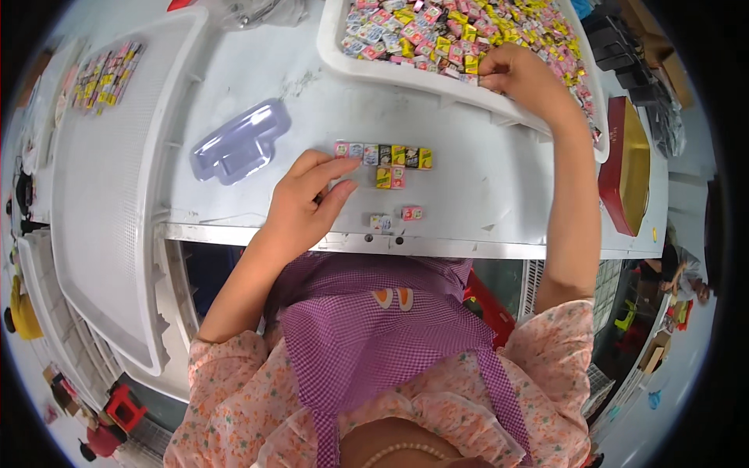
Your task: Sorting and arranging small colorful packages from a large bin onto a workbench.
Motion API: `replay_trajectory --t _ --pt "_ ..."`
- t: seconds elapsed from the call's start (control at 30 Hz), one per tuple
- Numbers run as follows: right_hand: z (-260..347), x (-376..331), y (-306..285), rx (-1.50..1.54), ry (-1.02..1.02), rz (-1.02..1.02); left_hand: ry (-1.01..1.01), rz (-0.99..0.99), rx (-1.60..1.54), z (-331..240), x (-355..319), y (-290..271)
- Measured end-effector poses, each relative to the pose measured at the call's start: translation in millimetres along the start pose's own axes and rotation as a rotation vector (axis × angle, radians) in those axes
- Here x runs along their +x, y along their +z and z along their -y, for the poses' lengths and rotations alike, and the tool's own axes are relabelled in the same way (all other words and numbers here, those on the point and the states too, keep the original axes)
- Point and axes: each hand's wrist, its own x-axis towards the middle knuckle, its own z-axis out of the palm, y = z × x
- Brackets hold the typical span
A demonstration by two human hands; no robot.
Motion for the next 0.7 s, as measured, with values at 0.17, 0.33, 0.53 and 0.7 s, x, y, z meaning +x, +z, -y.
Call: replay_trajectory --t 0.17,0.33,0.53,0.7 --pt "4.4 -1.4 3.4 -0.262 -0.033 0.006 0.069 -0.034 0.000 8.1 -2.7 5.1" --pt "41.6 -44.5 11.4 0.134 -0.146 -0.457 0.045 -0.040 -0.042 3.4 -5.6 1.2" --pt "105.1 -99.5 95.0 0.836 -0.144 -0.149 -0.232 -0.043 -0.349 -23.6 -4.6 -4.3" --pt "112.4 -109.8 134.0 0.989 -0.055 -0.173 -0.415 0.048 -0.666 -28.1 -0.8 6.4"
